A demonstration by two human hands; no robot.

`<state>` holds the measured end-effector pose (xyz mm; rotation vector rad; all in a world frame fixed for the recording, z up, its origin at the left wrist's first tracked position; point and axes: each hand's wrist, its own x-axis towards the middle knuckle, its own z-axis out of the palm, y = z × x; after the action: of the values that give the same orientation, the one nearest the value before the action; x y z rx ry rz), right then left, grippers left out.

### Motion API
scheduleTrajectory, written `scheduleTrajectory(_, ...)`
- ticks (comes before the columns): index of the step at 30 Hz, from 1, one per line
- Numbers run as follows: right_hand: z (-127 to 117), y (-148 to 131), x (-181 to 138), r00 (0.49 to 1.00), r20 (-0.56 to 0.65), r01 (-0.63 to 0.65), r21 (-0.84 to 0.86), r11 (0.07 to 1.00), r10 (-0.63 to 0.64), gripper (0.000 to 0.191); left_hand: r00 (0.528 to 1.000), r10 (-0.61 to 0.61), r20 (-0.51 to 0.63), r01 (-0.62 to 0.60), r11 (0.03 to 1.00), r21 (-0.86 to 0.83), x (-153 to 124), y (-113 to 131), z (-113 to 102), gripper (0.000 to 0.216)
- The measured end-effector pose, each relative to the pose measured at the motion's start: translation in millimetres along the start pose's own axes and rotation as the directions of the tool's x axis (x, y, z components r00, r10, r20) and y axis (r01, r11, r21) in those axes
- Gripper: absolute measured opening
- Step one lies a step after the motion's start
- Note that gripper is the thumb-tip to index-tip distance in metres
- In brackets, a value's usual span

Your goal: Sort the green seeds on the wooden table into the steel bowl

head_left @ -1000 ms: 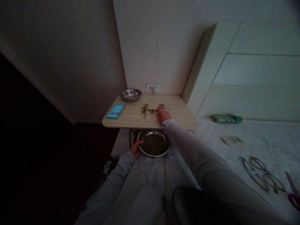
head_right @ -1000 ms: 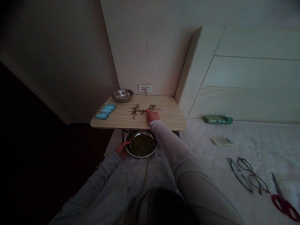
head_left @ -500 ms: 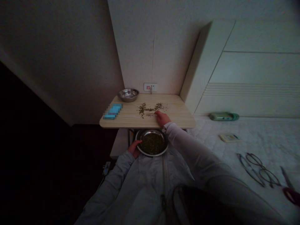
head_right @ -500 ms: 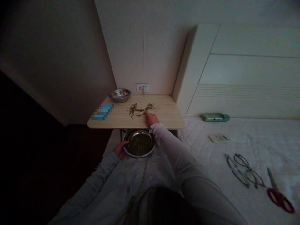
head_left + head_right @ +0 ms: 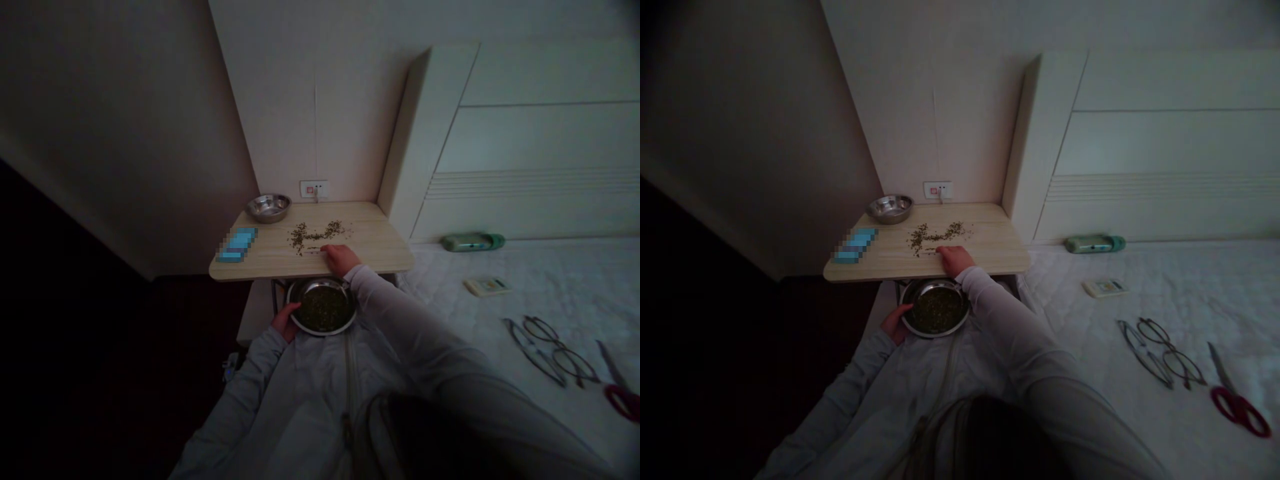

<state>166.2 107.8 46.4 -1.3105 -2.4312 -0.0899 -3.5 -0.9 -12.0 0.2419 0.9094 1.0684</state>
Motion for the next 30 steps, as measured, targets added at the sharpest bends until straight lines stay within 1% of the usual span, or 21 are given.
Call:
scheduleTrajectory(4,0.8,0.9,-0.8,1.000,-0.010,0.011,-0.001,1.000,-0.011,0.034,1.000,-0.009,-0.001,0.009,1.000,0.007,1.4,-0.8,-1.5,0.021)
scheduleTrajectory(8,1.1,0.4,-1.6,0.998,0.021,0.055,-0.022,0.998,-0.054,0.034,0.999,-0.031,-0.017,0.031,0.999,0.020,1.0,-0.3,-0.9,0.019)
scheduleTrajectory(11,-0.2,-1.2,-2.8,0.997,0.030,0.075,-0.036,0.997,-0.074,0.033,0.999,-0.019,-0.039,0.021,0.999,0.038,0.3,0.2,0.1,0.018)
scheduleTrajectory(16,-3.6,-3.1,-5.3,0.993,0.057,0.101,-0.034,0.994,-0.099,0.032,1.000,-0.017,-0.010,0.018,1.000,0.025,-2.5,0.5,3.0,0.017)
scheduleTrajectory(20,-4.2,-2.7,-7.0,0.996,0.028,0.086,-0.008,0.996,-0.086,0.031,1.000,-0.020,-0.012,0.020,1.000,0.012,-3.8,0.4,4.0,0.016)
scheduleTrajectory(23,-3.5,-1.1,-7.1,0.999,-0.019,0.032,0.034,0.999,-0.031,0.031,1.000,-0.024,-0.003,0.024,1.000,0.002,-2.5,0.4,2.7,0.017)
scheduleTrajectory(25,-2.8,0.6,-6.6,0.998,-0.047,-0.029,0.082,0.996,0.033,0.032,1.000,-0.023,-0.004,0.023,1.000,0.005,-0.6,0.2,1.0,0.017)
scheduleTrajectory(28,-0.3,4.1,-4.7,0.985,-0.071,-0.141,0.194,0.971,0.157,0.031,1.000,-0.021,-0.018,0.021,1.000,0.017,2.5,-0.4,-1.9,0.014)
scheduleTrajectory(30,3.0,7.8,-2.9,0.967,-0.100,-0.197,0.290,0.936,0.235,0.029,1.000,-0.015,-0.003,0.015,1.000,0.014,3.6,-0.7,-3.2,0.014)
